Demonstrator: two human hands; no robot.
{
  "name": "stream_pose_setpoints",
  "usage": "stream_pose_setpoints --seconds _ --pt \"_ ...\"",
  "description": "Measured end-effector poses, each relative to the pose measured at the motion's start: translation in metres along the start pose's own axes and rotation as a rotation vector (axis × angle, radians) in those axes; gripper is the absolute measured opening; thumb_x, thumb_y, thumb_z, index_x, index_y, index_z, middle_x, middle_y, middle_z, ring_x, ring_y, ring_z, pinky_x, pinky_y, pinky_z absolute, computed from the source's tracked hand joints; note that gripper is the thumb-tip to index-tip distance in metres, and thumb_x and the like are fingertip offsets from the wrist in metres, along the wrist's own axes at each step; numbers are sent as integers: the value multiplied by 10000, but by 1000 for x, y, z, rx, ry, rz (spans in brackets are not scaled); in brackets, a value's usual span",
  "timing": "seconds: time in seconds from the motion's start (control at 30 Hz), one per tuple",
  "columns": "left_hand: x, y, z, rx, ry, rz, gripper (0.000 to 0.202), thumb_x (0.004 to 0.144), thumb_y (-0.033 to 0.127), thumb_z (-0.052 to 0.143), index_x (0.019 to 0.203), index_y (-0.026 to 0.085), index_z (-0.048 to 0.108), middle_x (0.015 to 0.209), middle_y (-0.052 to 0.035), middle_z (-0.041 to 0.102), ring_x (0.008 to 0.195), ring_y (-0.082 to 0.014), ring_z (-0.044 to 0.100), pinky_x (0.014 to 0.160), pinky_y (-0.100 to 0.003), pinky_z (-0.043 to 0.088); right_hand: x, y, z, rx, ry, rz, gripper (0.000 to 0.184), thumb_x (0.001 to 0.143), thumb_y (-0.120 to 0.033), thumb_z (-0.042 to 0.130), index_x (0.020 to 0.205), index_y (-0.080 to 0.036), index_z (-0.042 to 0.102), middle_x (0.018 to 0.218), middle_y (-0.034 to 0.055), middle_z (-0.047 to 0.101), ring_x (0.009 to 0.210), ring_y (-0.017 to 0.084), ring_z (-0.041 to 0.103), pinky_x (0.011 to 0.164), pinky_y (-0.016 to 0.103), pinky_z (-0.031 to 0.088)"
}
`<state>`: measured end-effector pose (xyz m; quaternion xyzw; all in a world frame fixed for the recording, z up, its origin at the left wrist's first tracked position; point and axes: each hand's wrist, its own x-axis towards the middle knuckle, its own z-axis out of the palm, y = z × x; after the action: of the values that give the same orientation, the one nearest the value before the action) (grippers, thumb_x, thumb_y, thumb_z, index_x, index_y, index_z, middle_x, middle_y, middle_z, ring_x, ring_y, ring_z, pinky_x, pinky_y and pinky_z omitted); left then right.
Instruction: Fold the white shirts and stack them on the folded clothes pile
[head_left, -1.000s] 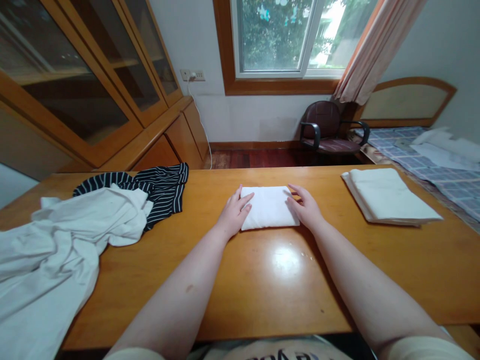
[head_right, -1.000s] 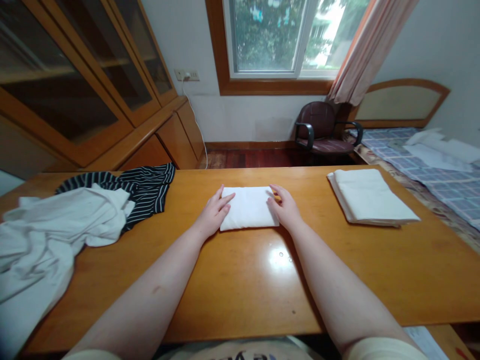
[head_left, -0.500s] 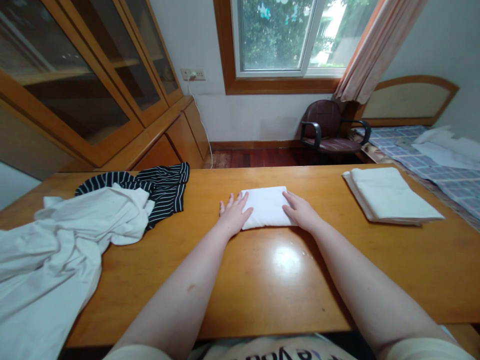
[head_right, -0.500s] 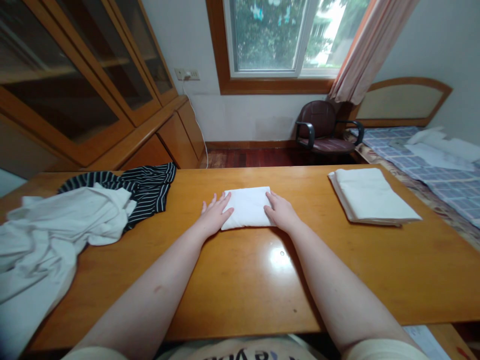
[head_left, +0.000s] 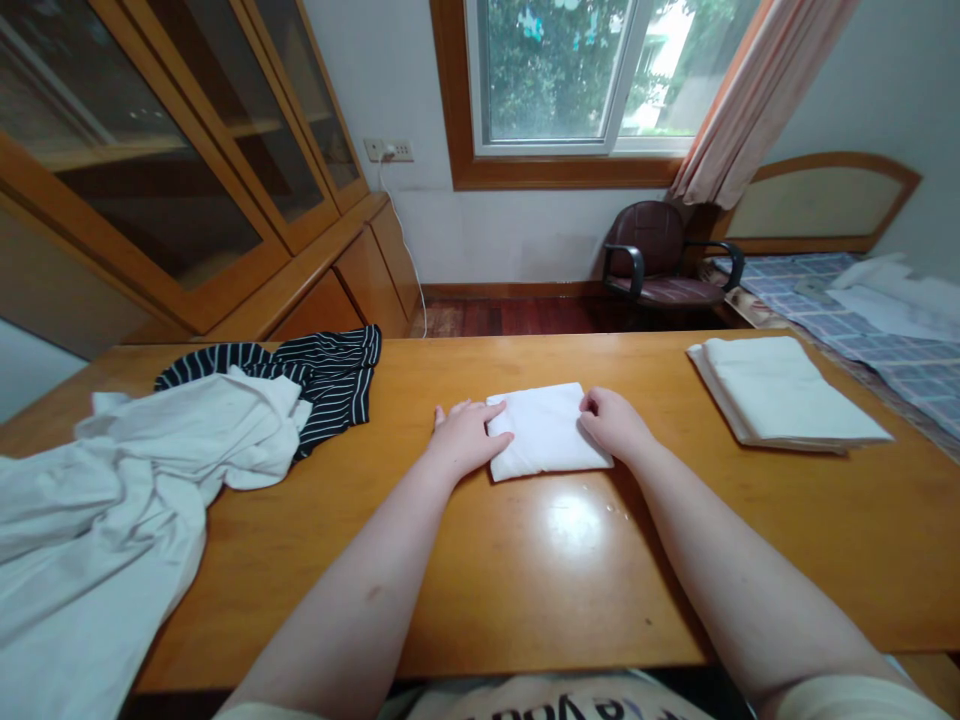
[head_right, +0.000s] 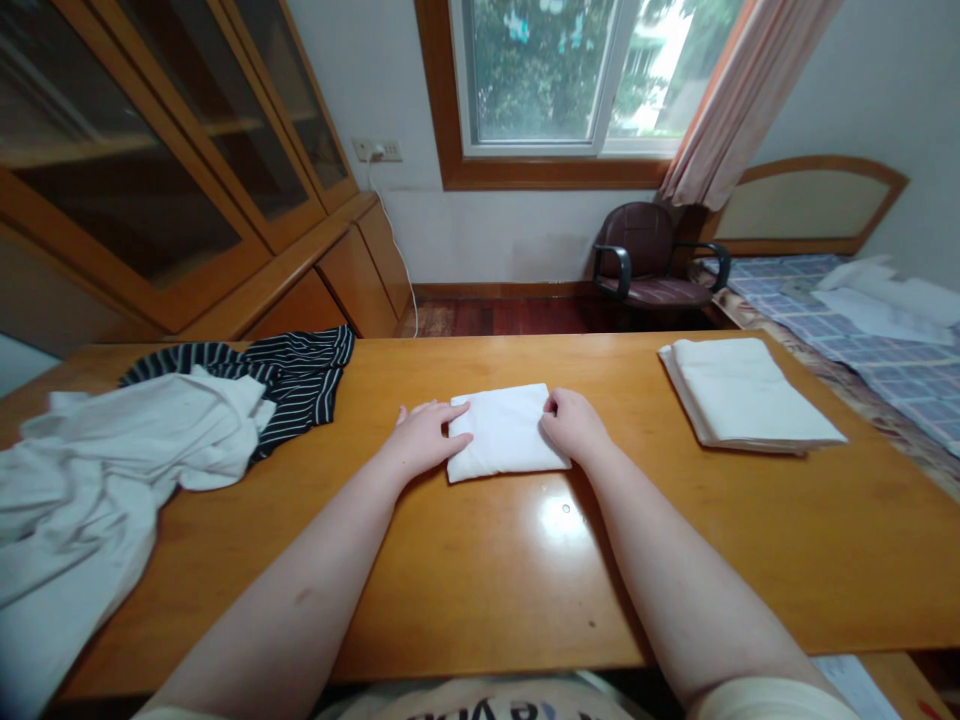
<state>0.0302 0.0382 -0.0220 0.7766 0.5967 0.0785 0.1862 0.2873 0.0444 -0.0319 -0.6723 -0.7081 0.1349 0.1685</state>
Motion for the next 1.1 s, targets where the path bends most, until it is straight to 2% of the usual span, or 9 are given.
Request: stream_pose_setpoints --seconds 0.13,0.2,0.3,0.37,0.5,0.8,0.93,1.03,1.1 --pt "-3 7 7 -36 158 -20 290 852 457 463 969 280 661 1048 -37 662 1061 -248 556 1068 -555 206 -1 3 1 -37 38 19 235 806 -329 477 620 -196 531 636 35 583 633 165 512 566 262 334" --pt "0 7 13 -59 212 -4 290 826 433 518 1016 243 627 1107 -66 629 1082 -244 547 1058 -484 281 -1 5 3 -21 91 40 247 814 -387 489 677 -194 562 673 39 600 650 173 524 574 268 350" --pt "6 3 18 -104 213 39 492 799 429 562 1224 187 510 1371 -126 445 1257 -255 423 1059 -406 319 0 6 6 61 157 -10 238 812 -393 521 871 -180 611 844 63 644 760 185 569 666 279 415" --pt "9 1 19 -116 155 71 536 818 419 540 1292 183 452 1430 -119 385 1309 -249 365 1089 -410 280 0 7 8 109 124 -115 271 826 -381 525 978 -178 620 944 76 655 856 194 584 760 294 435" --pt "11 -1 14 -142 91 121 420 864 389 471 1240 206 512 1268 -70 565 1188 -217 490 1077 -402 297 -1 7 9 118 32 -227 311 834 -389 542 1047 -182 635 1025 81 666 969 216 574 865 321 420" --pt "14 -5 16 -114 103 129 306 880 359 431 1002 212 671 1000 -44 677 967 -210 579 884 -335 438 0 4 7 88 -69 -234 246 860 -380 514 814 -197 672 833 49 683 812 184 588 745 278 414" --pt "5 4 8 -37 176 119 326 888 344 419 1075 220 656 1080 -61 647 1028 -216 556 933 -357 419 1 3 8 72 -80 -218 220 859 -354 523 801 -203 672 824 42 686 801 178 588 725 269 407" --pt "-11 23 4 71 268 203 330 889 261 404 1125 226 633 1203 -66 599 1136 -223 500 1032 -391 343 1 2 10 52 -71 -199 207 854 -343 529 801 -205 674 828 40 689 797 177 588 707 268 401" --pt "-22 37 8 101 245 263 342 885 227 399 1149 230 616 1267 -62 570 1195 -219 468 1072 -398 301 2 1 12 27 -59 -182 201 849 -341 537 803 -205 677 831 44 690 791 177 590 699 269 399"
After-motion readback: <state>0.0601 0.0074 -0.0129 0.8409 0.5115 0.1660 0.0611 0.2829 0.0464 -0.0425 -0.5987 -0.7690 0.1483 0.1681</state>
